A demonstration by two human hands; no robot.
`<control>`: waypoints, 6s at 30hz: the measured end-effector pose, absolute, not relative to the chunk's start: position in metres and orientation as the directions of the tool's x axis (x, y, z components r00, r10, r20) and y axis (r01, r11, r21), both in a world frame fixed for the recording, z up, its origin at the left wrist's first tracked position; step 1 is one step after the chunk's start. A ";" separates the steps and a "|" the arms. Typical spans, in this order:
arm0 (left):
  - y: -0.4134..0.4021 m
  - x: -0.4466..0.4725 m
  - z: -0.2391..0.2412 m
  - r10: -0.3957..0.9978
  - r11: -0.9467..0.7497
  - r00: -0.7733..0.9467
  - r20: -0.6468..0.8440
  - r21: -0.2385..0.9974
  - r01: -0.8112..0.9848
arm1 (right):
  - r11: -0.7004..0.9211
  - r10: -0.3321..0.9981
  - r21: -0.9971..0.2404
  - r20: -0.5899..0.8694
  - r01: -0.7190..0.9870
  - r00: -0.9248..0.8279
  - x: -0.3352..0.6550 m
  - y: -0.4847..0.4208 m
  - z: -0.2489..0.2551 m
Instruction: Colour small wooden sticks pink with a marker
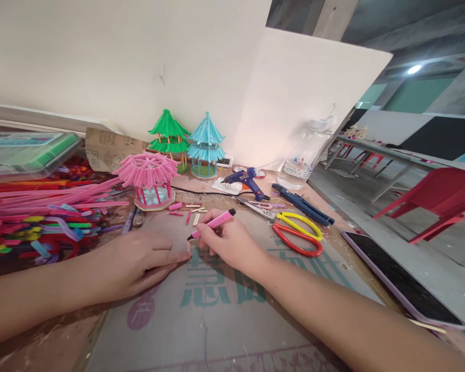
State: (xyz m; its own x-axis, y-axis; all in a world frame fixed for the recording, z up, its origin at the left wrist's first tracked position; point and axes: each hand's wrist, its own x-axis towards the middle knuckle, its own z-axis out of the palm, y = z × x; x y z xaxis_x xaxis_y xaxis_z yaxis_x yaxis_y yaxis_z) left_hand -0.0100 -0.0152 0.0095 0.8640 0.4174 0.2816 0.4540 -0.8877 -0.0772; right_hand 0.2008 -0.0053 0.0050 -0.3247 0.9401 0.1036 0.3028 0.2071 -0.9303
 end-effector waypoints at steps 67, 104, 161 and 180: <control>-0.015 -0.011 0.009 0.402 -0.900 0.854 0.329 -0.028 0.435 | 0.198 0.930 -0.944 0.096 0.263 -0.354 0.201 -0.004 0.002; -0.015 -0.011 0.010 0.411 -0.896 0.854 0.320 -0.031 0.443 | 0.202 0.932 -0.935 0.092 0.293 -0.350 0.201 -0.004 0.003; -0.015 -0.011 0.011 0.393 -0.897 0.860 0.326 -0.072 0.437 | 0.185 0.922 -0.946 0.073 0.266 -0.380 0.201 -0.005 0.004; -0.016 -0.012 0.010 0.386 -0.900 0.858 0.338 -0.066 0.431 | 0.153 0.921 -0.949 0.036 0.277 -0.387 0.201 -0.005 0.005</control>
